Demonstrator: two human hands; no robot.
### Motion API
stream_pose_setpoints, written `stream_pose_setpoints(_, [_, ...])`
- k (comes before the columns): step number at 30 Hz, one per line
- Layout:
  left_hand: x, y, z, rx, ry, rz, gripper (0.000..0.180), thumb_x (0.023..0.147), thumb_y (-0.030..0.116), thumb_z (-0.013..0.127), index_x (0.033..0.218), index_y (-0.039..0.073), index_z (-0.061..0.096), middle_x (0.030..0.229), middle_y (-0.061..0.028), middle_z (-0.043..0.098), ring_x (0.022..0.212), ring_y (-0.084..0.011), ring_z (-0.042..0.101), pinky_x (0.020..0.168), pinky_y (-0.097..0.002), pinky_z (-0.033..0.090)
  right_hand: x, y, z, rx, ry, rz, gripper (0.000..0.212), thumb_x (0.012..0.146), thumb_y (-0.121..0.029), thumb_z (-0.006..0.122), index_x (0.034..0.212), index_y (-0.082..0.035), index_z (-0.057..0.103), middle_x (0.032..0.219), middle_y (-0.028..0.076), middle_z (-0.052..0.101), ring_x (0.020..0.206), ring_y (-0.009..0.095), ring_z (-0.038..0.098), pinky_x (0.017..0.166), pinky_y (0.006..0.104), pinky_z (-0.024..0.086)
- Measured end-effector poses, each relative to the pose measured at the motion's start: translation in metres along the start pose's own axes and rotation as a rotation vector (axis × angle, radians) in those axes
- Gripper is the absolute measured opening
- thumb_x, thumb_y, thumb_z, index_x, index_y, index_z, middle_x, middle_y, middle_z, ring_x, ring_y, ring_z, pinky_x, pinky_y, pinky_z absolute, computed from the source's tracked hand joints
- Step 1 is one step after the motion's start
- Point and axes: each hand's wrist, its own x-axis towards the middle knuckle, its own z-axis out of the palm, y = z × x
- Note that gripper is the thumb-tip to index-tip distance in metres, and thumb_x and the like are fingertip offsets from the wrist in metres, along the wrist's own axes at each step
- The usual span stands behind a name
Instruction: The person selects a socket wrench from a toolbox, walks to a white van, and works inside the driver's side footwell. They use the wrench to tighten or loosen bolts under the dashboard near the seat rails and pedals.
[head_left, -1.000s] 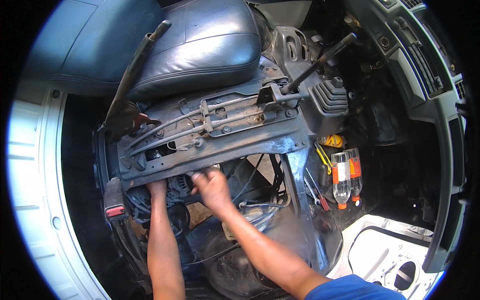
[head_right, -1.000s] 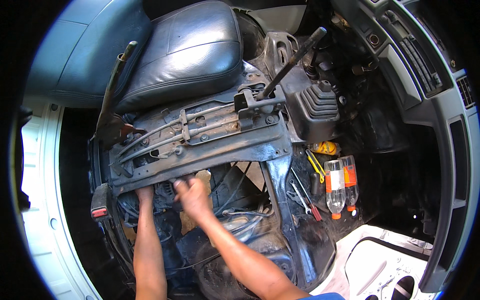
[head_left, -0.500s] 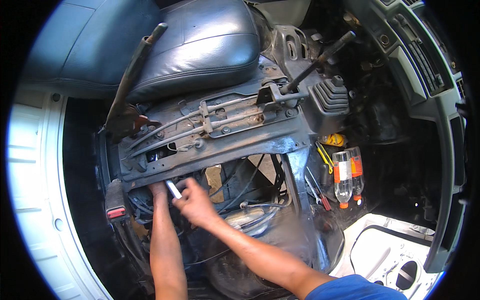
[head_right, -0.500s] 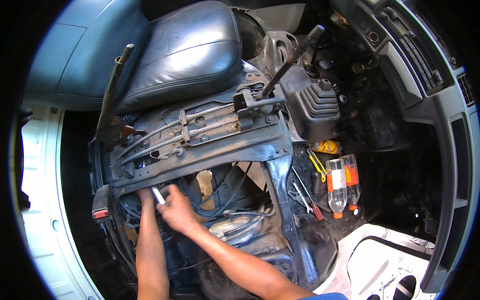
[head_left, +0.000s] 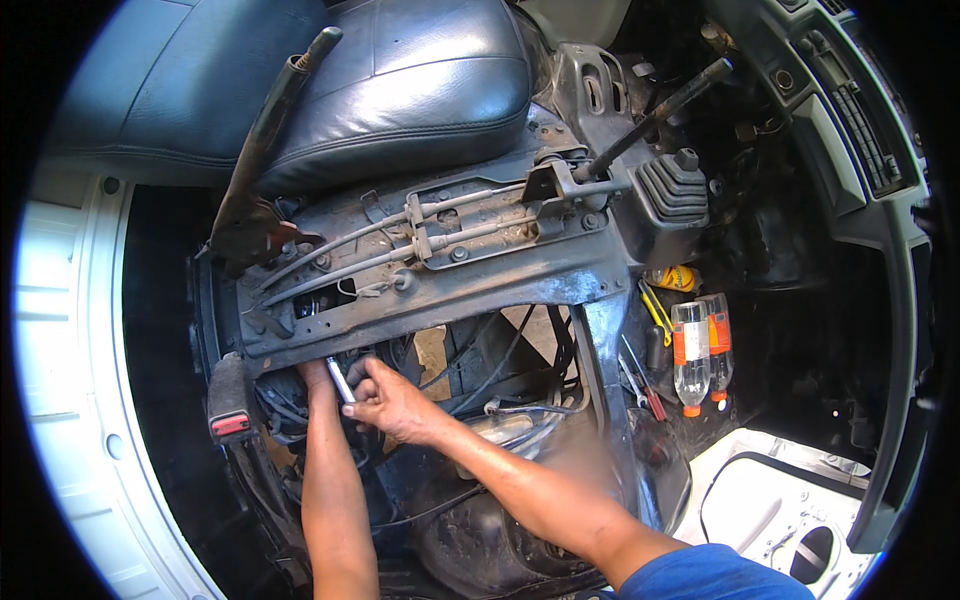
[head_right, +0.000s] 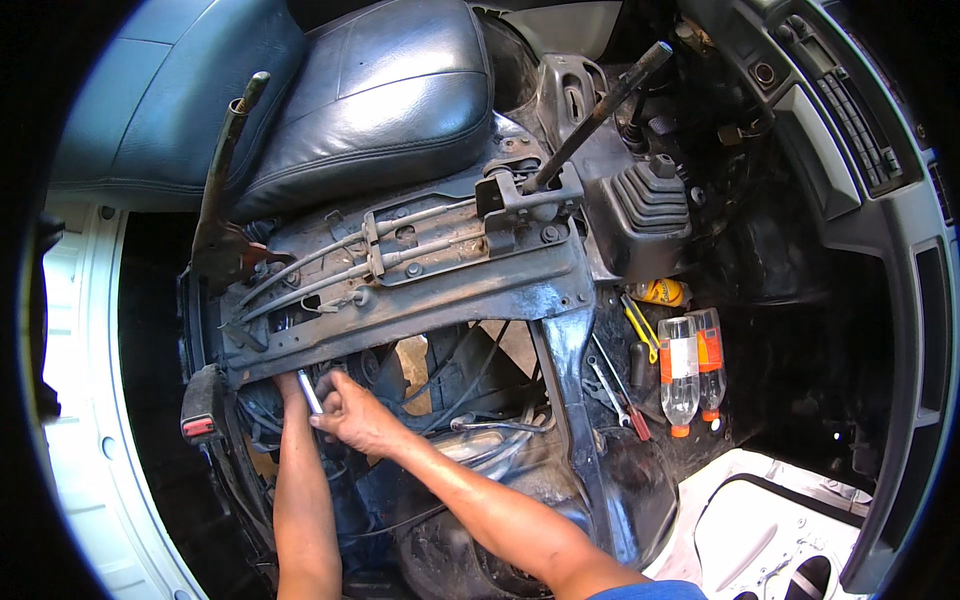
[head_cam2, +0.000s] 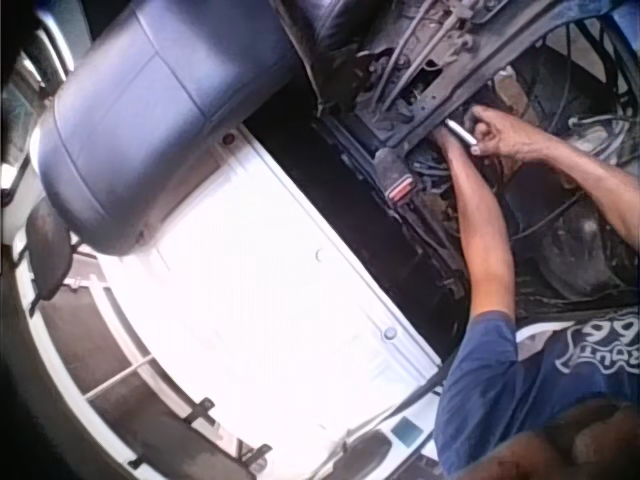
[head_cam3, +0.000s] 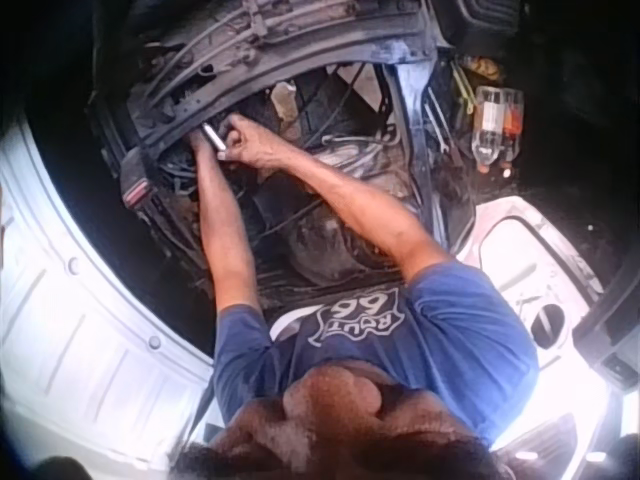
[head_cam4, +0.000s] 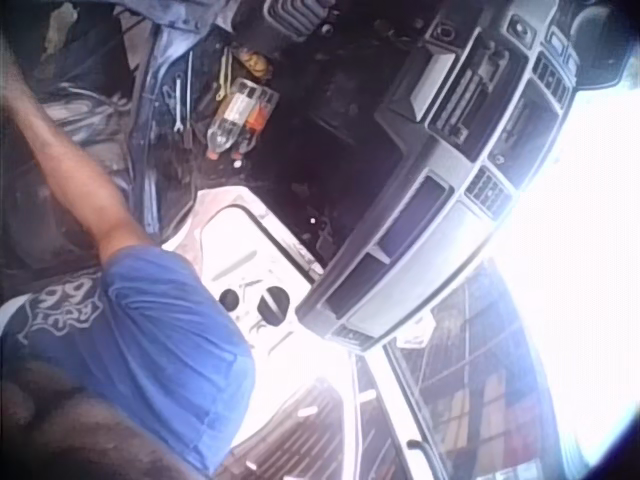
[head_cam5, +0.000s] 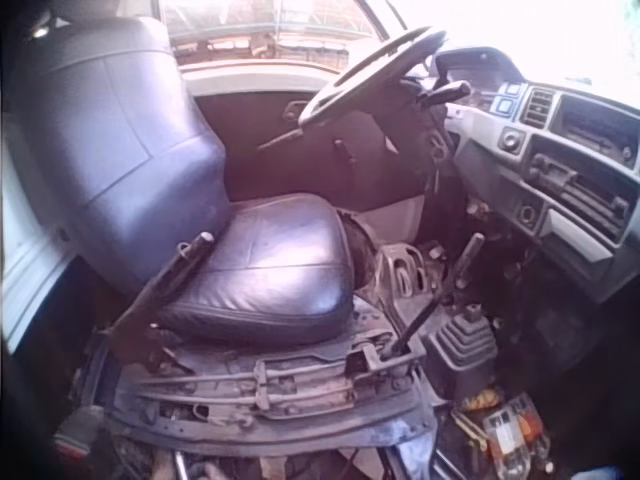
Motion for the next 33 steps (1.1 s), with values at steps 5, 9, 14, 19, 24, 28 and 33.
stream_pose_setpoints(5, [0.006, -0.021, 0.002, 0.305, -0.090, 0.131, 0.039, 0.095, 0.032, 0.061, 0.122, 0.003, 0.065, 0.128, -0.0194, 0.064, 0.123, -0.0377, 0.055, 0.106, -0.0485, 0.041, 0.006, 0.005, -0.035, 0.139, 0.482, -0.002, 0.026, 0.089, -0.007, 0.059, 0.112, 0.005, 0.063, 0.096, 0.012, 0.069, 0.079, 0.015, 0.065, 0.075, 0.0310, 0.053])
stream_pose_setpoints(9, [0.010, -0.034, 0.002, 0.326, -0.198, 0.074, 0.045, 0.096, 0.034, 0.060, 0.132, 0.007, 0.061, 0.140, -0.0199, 0.057, 0.134, -0.0402, 0.048, 0.112, -0.0513, 0.035, 0.012, 0.016, -0.065, -0.214, 0.737, -0.429, 0.025, 0.090, -0.010, 0.057, 0.106, 0.006, 0.065, 0.097, 0.018, 0.071, 0.090, 0.028, 0.066, 0.083, 0.0388, 0.052])
stream_pose_setpoints(14, [0.013, -0.045, 0.005, 0.208, -0.153, -0.004, 0.049, 0.095, 0.037, 0.062, 0.134, 0.008, 0.060, 0.139, -0.0203, 0.058, 0.133, -0.0396, 0.049, 0.113, -0.0498, 0.035, -0.005, 0.025, 0.002, 0.079, 0.424, 0.027, 0.030, 0.090, -0.012, 0.073, 0.114, -0.003, 0.057, 0.084, 0.005, 0.067, 0.069, 0.010, 0.061, 0.061, 0.0278, 0.051])
stream_pose_setpoints(19, [0.012, -0.042, 0.007, 0.179, -0.200, -0.014, 0.050, 0.095, 0.038, 0.062, 0.135, 0.007, 0.059, 0.138, -0.0203, 0.058, 0.133, -0.0398, 0.049, 0.113, -0.0490, 0.034, -0.004, 0.018, 0.040, 0.139, 0.374, -0.092, 0.033, 0.090, -0.007, 0.071, 0.112, -0.002, 0.048, 0.078, 0.007, 0.065, 0.063, 0.012, 0.062, 0.059, 0.0270, 0.053])
stream_pose_setpoints(24, [0.010, -0.025, -0.003, 0.358, -0.152, 0.024, 0.047, 0.096, 0.035, 0.060, 0.135, 0.008, 0.059, 0.143, -0.0201, 0.054, 0.137, -0.0392, 0.045, 0.115, -0.0490, 0.033, 0.012, 0.007, -0.041, 0.383, 0.710, -0.229, 0.013, 0.091, -0.009, 0.066, 0.099, 0.001, 0.066, 0.084, 0.005, 0.069, 0.068, 0.012, 0.065, 0.062, 0.0283, 0.053])
stream_pose_setpoints(28, [0.010, -0.015, -0.005, 0.300, -0.157, 0.028, 0.046, 0.096, 0.033, 0.060, 0.134, 0.007, 0.060, 0.141, -0.0207, 0.056, 0.134, -0.0386, 0.048, 0.113, -0.0477, 0.036, 0.012, 0.011, -0.041, 0.281, 0.722, -0.340, 0.015, 0.091, -0.013, 0.069, 0.096, 0.001, 0.065, 0.084, 0.005, 0.069, 0.070, 0.011, 0.065, 0.062, 0.0274, 0.053])
stream_pose_setpoints(33, [0.010, -0.023, -0.003, -0.223, -0.012, -0.300, 0.044, 0.095, 0.028, 0.063, 0.130, 0.001, 0.061, 0.133, -0.0178, 0.062, 0.124, -0.0329, 0.056, 0.108, -0.0420, 0.041, -0.006, 0.024, 0.038, 0.322, 0.403, -0.044, 0.029, 0.093, -0.012, 0.071, 0.110, 0.001, 0.052, 0.083, 0.006, 0.063, 0.070, 0.011, 0.062, 0.060, 0.0265, 0.055])
